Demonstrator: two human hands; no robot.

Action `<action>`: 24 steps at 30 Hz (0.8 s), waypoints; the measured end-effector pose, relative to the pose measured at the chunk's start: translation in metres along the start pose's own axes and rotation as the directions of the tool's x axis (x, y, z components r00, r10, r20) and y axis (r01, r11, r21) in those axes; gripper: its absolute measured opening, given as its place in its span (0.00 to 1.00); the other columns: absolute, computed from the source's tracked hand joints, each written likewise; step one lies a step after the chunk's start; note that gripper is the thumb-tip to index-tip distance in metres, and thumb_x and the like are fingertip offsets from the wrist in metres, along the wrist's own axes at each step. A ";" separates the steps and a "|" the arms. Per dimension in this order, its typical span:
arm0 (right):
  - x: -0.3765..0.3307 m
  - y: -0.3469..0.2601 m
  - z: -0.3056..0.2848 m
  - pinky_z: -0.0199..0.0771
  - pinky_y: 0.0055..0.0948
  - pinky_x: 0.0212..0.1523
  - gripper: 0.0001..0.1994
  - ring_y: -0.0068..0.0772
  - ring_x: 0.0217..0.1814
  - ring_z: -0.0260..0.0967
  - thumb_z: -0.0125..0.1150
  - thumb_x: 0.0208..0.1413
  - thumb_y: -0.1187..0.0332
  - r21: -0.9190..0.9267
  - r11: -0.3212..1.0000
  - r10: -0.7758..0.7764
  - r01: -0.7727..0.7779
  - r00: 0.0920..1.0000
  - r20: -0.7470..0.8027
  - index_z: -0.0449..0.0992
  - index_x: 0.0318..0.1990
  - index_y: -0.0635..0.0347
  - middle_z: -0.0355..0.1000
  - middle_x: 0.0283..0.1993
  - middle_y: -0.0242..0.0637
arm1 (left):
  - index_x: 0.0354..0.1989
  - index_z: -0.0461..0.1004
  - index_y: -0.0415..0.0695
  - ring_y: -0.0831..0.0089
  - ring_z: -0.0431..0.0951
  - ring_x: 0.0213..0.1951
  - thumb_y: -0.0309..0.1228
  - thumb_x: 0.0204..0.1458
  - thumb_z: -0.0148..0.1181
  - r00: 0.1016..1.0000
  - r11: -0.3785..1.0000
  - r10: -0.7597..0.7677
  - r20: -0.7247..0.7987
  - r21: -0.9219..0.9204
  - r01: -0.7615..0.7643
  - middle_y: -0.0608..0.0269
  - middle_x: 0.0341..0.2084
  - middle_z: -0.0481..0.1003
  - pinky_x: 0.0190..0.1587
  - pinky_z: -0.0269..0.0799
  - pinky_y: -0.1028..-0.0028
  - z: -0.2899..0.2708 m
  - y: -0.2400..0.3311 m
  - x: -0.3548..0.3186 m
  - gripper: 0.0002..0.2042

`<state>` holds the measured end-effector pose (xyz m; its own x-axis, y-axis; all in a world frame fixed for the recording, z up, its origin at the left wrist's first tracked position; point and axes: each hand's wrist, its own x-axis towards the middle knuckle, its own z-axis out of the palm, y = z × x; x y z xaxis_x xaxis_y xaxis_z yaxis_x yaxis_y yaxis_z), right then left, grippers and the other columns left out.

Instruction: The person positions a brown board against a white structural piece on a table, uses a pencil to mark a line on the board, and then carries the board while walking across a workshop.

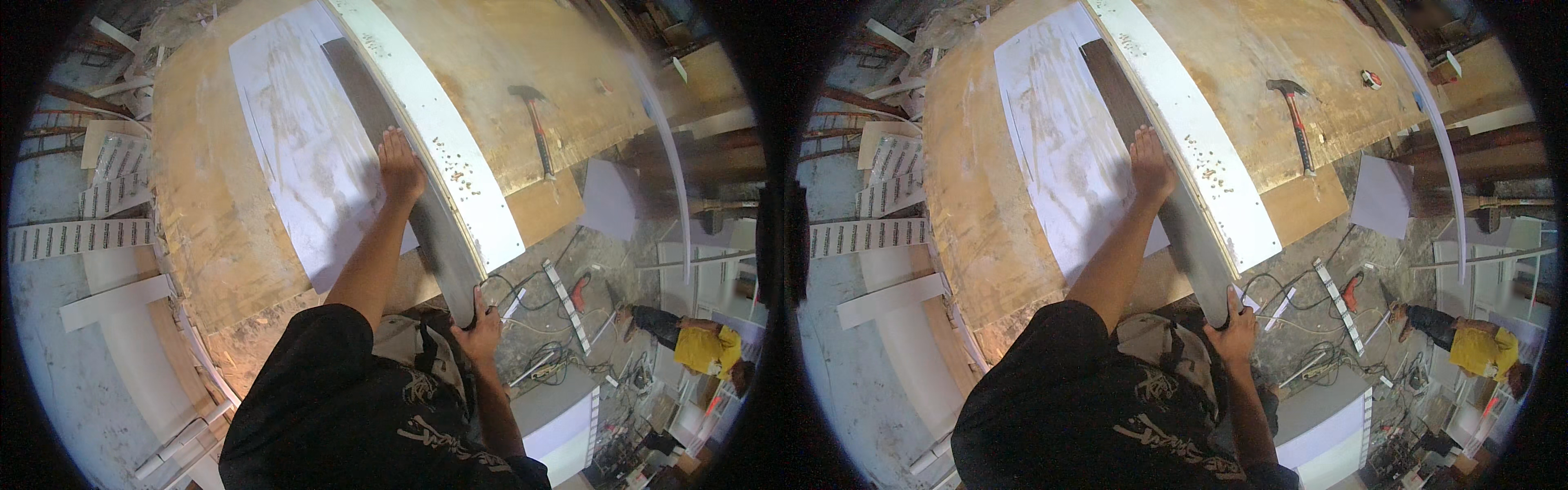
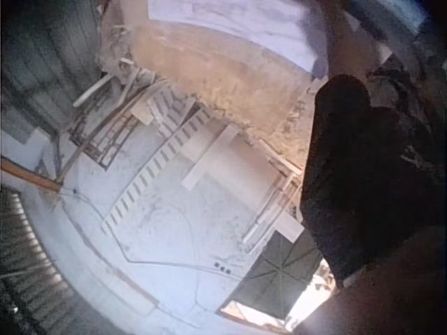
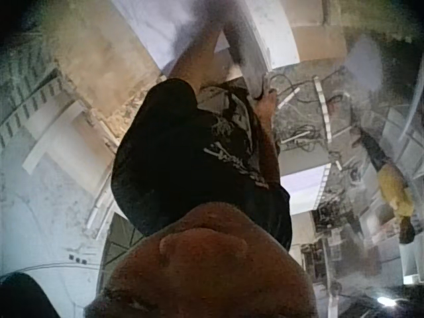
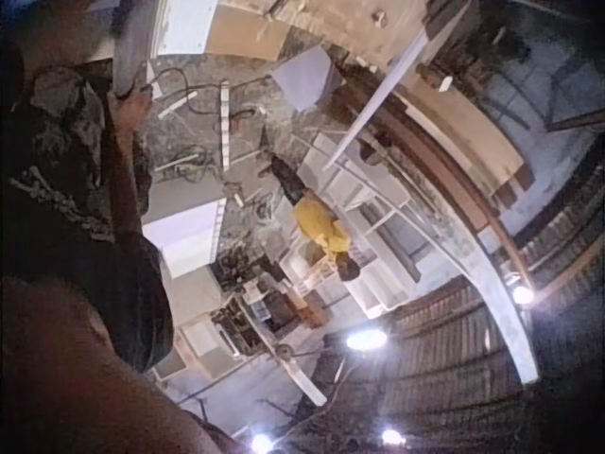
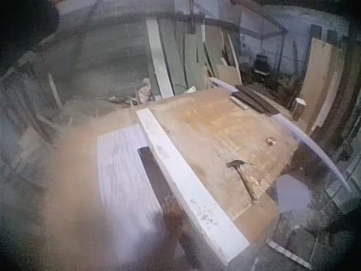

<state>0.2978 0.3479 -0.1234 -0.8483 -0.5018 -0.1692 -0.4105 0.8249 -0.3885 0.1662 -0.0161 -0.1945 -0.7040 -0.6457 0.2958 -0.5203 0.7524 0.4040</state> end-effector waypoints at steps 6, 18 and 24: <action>0.006 -0.005 -0.017 0.67 0.50 0.46 0.52 0.56 0.41 0.65 0.74 0.29 0.52 0.075 0.997 -0.031 0.032 0.999 -0.015 0.59 0.71 0.39 0.65 0.40 0.50 | 0.66 0.57 0.29 0.45 0.55 0.69 0.30 0.58 0.43 0.991 0.999 -0.026 -0.134 0.037 0.032 0.36 0.66 0.57 0.70 0.46 0.51 0.021 -0.007 0.019 0.27; 0.002 0.004 -0.021 0.64 0.48 0.45 0.52 0.57 0.43 0.65 0.74 0.31 0.45 0.060 0.993 0.089 -0.098 0.988 0.128 0.58 0.71 0.34 0.64 0.42 0.51 | 0.63 0.62 0.34 0.47 0.57 0.67 0.30 0.60 0.44 0.990 0.997 -0.074 -0.124 -0.031 0.070 0.43 0.65 0.62 0.70 0.49 0.55 0.023 -0.006 0.024 0.23; 0.004 0.011 -0.011 0.65 0.48 0.45 0.54 0.55 0.44 0.66 0.76 0.32 0.49 0.028 0.992 0.114 -0.120 0.981 0.157 0.55 0.72 0.31 0.64 0.43 0.50 | 0.63 0.62 0.33 0.46 0.57 0.67 0.31 0.58 0.50 0.997 1.000 -0.018 -0.070 -0.002 0.018 0.43 0.64 0.62 0.69 0.50 0.53 0.002 0.012 -0.011 0.25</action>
<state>0.2868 0.3577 -0.1182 -0.8264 -0.4393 -0.3522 -0.2966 0.8713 -0.3910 0.1662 0.0006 -0.1948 -0.6587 -0.6669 0.3485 -0.5319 0.7402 0.4112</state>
